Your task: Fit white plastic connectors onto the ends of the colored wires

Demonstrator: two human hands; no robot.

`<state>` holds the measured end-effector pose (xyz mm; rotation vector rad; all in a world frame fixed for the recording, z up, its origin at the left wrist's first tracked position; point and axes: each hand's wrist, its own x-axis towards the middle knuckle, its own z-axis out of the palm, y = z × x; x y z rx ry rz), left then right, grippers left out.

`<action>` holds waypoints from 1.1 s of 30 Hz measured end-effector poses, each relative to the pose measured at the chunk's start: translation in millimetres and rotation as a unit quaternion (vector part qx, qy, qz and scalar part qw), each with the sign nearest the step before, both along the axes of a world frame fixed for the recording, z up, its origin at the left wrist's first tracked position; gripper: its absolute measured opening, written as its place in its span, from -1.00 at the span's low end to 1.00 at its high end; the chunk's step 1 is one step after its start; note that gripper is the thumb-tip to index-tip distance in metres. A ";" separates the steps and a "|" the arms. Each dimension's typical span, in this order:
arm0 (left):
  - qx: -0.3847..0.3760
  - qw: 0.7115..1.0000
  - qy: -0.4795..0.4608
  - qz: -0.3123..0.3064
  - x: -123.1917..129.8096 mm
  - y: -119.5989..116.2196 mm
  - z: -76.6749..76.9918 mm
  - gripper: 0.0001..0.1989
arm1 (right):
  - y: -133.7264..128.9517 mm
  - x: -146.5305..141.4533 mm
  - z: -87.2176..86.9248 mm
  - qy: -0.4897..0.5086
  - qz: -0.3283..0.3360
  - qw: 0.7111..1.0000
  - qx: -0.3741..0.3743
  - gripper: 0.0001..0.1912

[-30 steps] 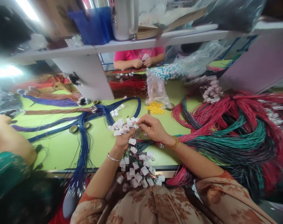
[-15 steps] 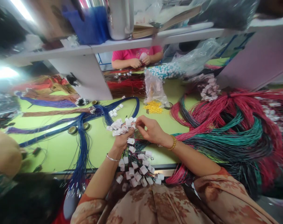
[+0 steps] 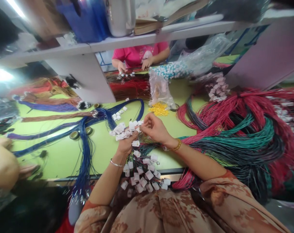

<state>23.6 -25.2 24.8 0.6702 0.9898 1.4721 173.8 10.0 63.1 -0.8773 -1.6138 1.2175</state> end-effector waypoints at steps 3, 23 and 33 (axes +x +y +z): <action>0.000 1.000 0.000 0.001 0.2 -0.3 1.3 -0.62 | -3.7 0.5 -0.7 -0.041 -0.017 0.996 0.079 -0.82; 0.008 0.999 0.030 0.022 2.3 1.6 3.0 -0.61 | -8.0 0.1 0.6 -0.128 -0.026 0.972 0.197 -0.94; 0.010 1.000 -0.021 0.002 1.2 3.0 6.6 -0.62 | -4.2 -0.8 -0.5 -0.045 -0.026 0.991 0.120 -0.87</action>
